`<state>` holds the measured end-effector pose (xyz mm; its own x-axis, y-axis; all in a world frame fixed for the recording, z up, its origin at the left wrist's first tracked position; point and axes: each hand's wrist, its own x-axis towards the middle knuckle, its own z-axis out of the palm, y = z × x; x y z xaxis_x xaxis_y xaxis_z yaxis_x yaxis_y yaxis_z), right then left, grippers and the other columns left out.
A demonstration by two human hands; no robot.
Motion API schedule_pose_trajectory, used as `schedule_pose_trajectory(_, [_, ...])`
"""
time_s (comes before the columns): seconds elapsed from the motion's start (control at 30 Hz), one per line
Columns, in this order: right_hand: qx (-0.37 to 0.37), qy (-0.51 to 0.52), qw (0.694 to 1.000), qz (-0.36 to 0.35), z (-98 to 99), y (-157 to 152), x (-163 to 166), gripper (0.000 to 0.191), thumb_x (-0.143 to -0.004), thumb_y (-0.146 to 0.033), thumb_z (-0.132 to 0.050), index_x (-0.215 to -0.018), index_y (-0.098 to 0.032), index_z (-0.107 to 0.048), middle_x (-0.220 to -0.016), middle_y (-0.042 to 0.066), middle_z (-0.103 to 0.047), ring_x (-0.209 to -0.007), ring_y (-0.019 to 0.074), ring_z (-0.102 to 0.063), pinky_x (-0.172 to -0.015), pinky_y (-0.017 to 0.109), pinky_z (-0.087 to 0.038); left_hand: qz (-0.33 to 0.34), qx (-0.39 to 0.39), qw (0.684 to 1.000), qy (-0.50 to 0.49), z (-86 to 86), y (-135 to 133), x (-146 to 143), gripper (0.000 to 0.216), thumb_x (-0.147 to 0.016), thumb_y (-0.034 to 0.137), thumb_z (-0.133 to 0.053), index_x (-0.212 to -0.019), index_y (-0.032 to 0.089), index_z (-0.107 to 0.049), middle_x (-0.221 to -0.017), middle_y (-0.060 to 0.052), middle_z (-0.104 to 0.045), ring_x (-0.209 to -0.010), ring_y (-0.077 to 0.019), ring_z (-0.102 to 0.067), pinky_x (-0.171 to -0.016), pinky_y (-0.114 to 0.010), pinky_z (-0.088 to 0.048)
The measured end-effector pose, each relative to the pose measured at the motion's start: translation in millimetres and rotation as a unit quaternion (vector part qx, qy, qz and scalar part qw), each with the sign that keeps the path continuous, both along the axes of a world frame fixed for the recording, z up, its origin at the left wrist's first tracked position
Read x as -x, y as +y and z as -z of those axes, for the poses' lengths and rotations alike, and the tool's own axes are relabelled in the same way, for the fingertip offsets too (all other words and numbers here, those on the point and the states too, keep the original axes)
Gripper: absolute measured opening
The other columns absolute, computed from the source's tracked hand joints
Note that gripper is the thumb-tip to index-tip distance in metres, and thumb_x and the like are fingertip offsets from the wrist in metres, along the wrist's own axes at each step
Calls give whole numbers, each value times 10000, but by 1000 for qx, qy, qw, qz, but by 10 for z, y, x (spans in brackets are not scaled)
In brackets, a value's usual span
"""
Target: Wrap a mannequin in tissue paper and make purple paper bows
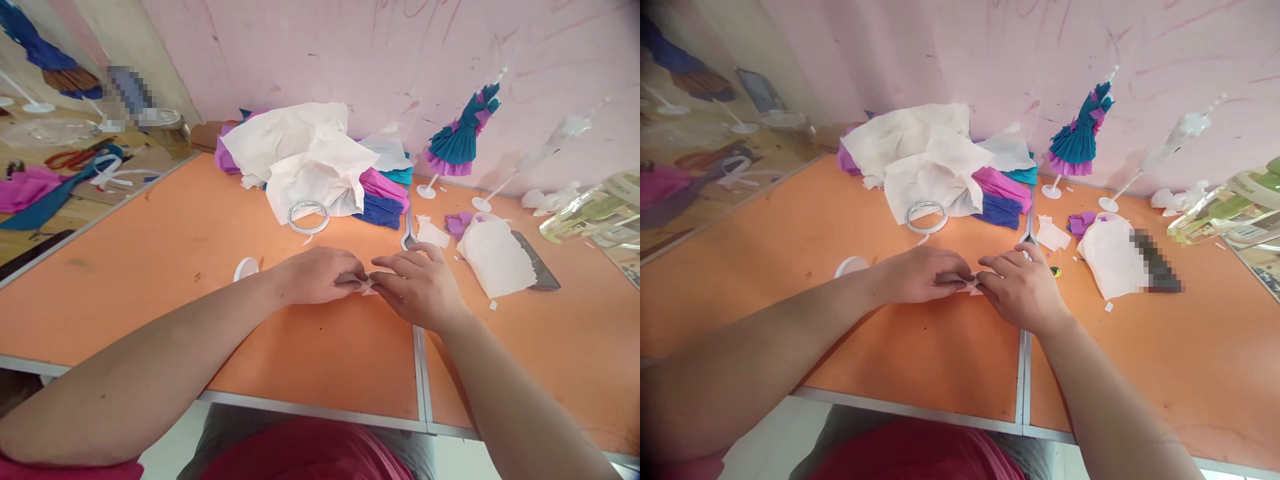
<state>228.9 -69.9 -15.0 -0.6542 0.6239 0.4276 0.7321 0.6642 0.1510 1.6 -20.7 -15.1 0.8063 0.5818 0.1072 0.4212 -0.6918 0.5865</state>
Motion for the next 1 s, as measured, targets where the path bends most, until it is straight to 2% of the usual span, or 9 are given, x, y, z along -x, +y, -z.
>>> schedule_pose_trajectory(0.17, [6, -7, 1000, 8, -2, -5, 16, 104, -901, -273, -559, -923, -259, -660, -1116, -20, -697, -871, 152, -617, -944, 408, -314, -2, -4, 1000, 5, 44, 22, 2, 281, -886, 446, -506, -989, 245, -673, -962, 5, -693, -841, -151, -637, -757, -255, -456])
schedule_pose_trajectory(0.53, [-20, -52, 998, 13, -19, -23, 23, 112, -917, -257, -525, -941, -247, -633, -1187, -14, -663, -854, 155, -610, -906, 393, -341, -6, 1, 1000, 10, 44, 25, 0, 319, -886, 474, -482, -1014, 247, -665, -974, -6, -697, -849, -164, -644, -753, -261, -462])
schedule_pose_trajectory(0.63, [-9, -33, 999, 14, -26, -24, 24, 143, -920, -270, -519, -1018, -252, -622, -1193, -1, -663, -853, 162, -614, -891, 384, -352, -5, -8, 1000, 8, 47, 21, 1, 299, -887, 451, -485, -1017, 250, -665, -954, -3, -698, -829, -161, -643, -738, -259, -460])
schedule_pose_trajectory(0.77, [13, 6, 1000, 24, -53, -27, 20, 285, -903, -309, -548, -1179, -242, -578, -1178, 33, -672, -881, 194, -624, -880, 393, -363, -5, -9, 1000, 8, 46, 16, 4, 278, -889, 429, -488, -1016, 255, -664, -918, 5, -693, -792, -151, -637, -716, -254, -457])
schedule_pose_trajectory(0.83, [39, 28, 999, 16, -57, -24, 11, 251, -891, -321, -568, -1129, -256, -613, -1175, 29, -671, -901, 200, -623, -869, 390, -367, -2, -9, 1000, 7, 42, 12, 5, 254, -892, 399, -489, -994, 249, -667, -885, 6, -689, -775, -146, -634, -701, -247, -453])
schedule_pose_trajectory(0.93, [74, 68, 995, 1, -43, -14, 4, 103, -872, -304, -594, -913, -273, -683, -1143, 6, -677, -921, 196, -617, -843, 376, -373, -3, -11, 1000, -1, 37, -1, 3, 224, -890, 359, -496, -974, 247, -670, -884, 10, -688, -784, -141, -634, -708, -240, -452])
schedule_pose_trajectory(1.0, [85, 93, 992, -3, -30, -10, 11, 97, -862, -276, -601, -819, -267, -688, -1114, 0, -683, -917, 188, -615, -841, 372, -375, -2, -15, 1000, -8, 25, -15, -2, 210, -887, 341, -504, -974, 246, -670, -919, 11, -690, -810, -141, -638, -727, -239, -453])
